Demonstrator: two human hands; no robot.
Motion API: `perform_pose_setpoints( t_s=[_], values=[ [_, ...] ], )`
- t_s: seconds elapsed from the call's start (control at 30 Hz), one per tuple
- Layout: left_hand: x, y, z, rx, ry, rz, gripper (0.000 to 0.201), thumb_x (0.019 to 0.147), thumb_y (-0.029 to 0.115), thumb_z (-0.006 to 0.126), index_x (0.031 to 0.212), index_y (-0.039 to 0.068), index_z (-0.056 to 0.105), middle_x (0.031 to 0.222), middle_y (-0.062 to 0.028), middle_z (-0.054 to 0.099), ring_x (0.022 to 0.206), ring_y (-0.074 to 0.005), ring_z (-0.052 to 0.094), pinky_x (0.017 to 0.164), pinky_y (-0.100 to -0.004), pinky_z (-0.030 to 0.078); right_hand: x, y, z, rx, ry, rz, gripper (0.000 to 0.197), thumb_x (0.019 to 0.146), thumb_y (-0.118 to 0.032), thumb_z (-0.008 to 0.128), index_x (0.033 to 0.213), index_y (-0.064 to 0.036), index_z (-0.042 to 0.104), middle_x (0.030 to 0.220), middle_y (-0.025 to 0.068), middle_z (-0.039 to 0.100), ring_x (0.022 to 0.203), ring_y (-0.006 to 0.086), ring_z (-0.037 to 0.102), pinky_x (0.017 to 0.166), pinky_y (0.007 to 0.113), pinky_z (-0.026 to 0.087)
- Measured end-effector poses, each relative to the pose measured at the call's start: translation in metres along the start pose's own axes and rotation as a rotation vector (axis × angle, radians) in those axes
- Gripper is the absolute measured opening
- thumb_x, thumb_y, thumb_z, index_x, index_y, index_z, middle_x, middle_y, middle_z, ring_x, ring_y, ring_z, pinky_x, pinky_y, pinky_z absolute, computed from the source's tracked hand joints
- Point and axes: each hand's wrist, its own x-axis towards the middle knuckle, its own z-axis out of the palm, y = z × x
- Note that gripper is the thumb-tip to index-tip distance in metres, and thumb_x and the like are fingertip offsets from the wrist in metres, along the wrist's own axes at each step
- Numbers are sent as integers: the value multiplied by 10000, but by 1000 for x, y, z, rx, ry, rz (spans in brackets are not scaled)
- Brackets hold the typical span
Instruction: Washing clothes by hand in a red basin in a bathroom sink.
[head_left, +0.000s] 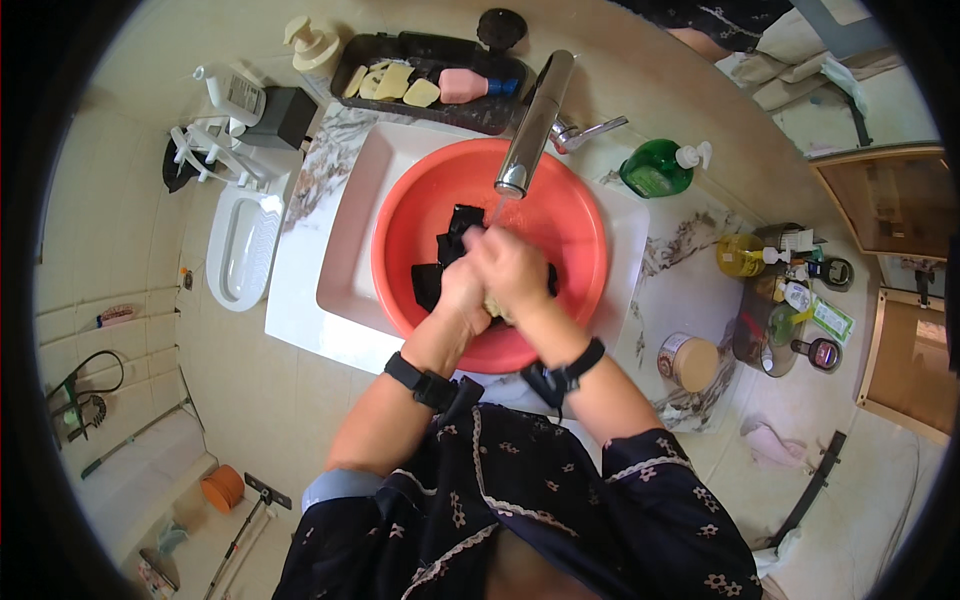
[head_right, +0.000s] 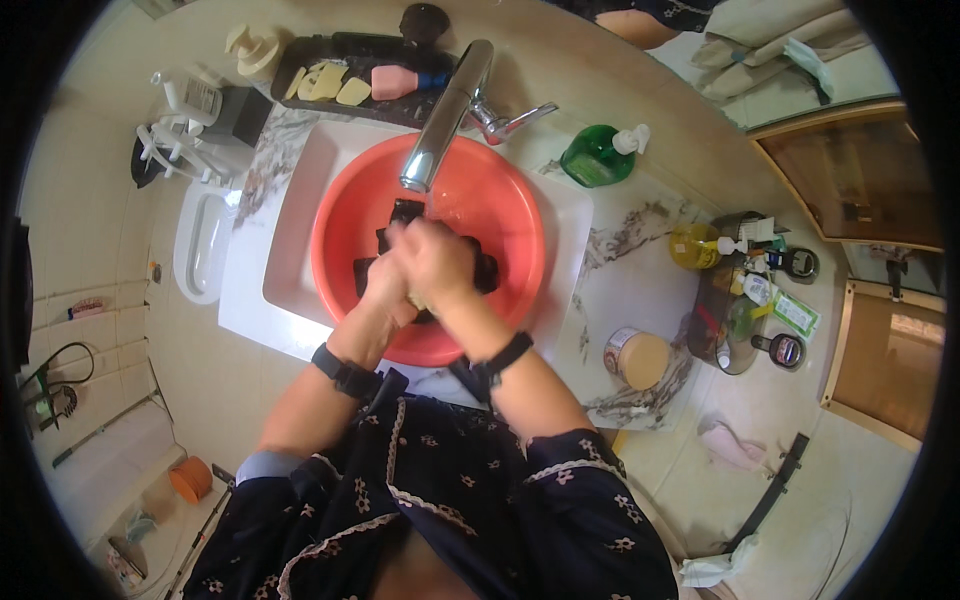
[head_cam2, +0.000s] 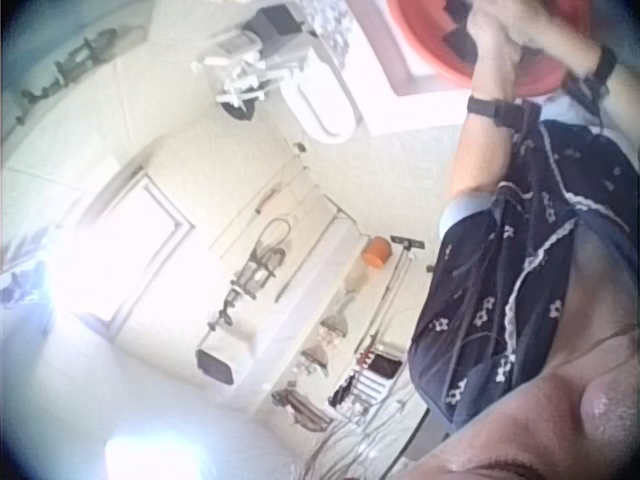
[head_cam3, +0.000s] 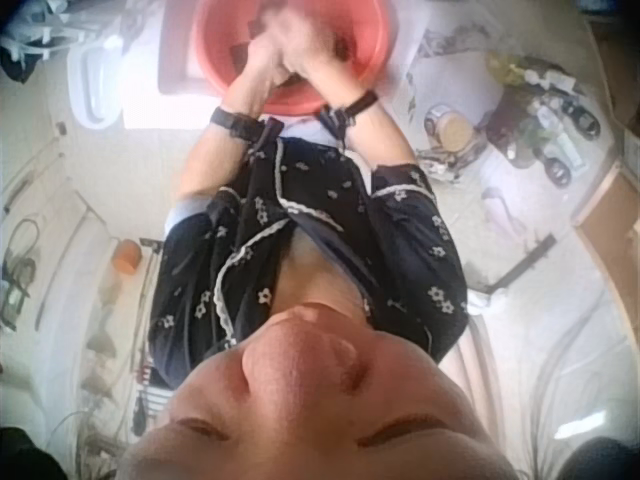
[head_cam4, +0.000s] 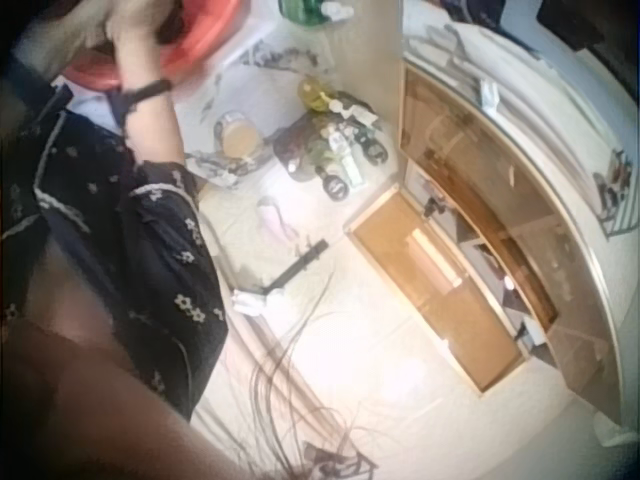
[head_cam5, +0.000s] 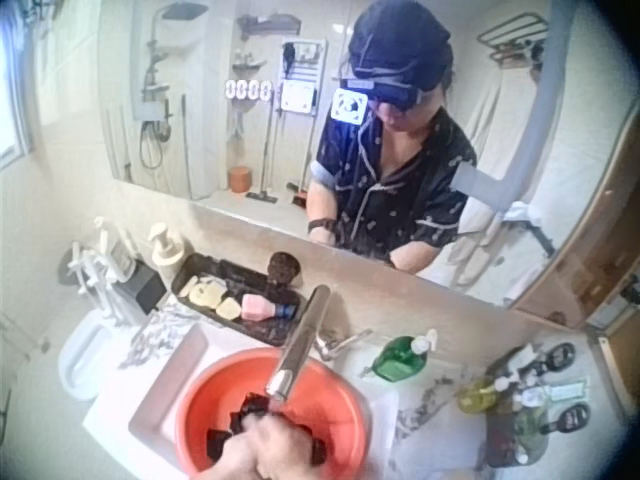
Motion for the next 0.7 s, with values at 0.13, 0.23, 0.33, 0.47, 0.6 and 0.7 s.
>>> perform_pose_setpoints(
  t_s=[0.13,0.23,0.33,0.47,0.6,0.7],
  values=[
    [62,-25,-72,-427,-560,26,402,924,389,385,1002,35,560,904,-103,603,860,-242,588,763,-370,473,5,1,14,-31,3,14,289,831,-325,582,655,-95,575,691,154,596,637,358,571,559,449,441],
    [40,-31,-55,-266,-375,309,454,933,415,313,1031,41,551,882,-131,596,864,-292,577,812,-382,453,12,12,7,25,-66,95,287,824,-319,584,655,-89,563,694,162,595,636,364,570,560,462,438],
    [10,-10,-8,-23,-124,-24,341,942,363,395,915,73,573,842,-96,610,721,-236,601,611,-361,496,15,15,2,81,-105,186,285,818,-314,586,655,-82,551,698,171,594,634,370,568,562,475,436],
    [66,-63,-86,-196,-329,749,392,962,368,313,1061,64,539,964,-124,579,953,-282,560,857,-389,453,-19,-47,-1,94,-126,-190,349,853,-346,547,680,-43,539,676,195,557,637,393,541,558,445,423],
    [14,-5,-21,-20,-226,-120,462,959,417,306,1048,41,560,926,-117,625,822,-263,614,756,-396,497,8,13,0,42,-47,54,360,861,-336,563,657,-43,515,600,197,510,552,331,543,504,412,393],
    [-4,25,-24,50,-421,-216,571,937,491,322,1112,-5,544,1008,-154,626,865,-270,625,756,-411,500,24,31,-24,705,-170,489,353,891,-344,545,737,-27,570,643,-2,529,604,81,493,567,272,404]
  ],
)
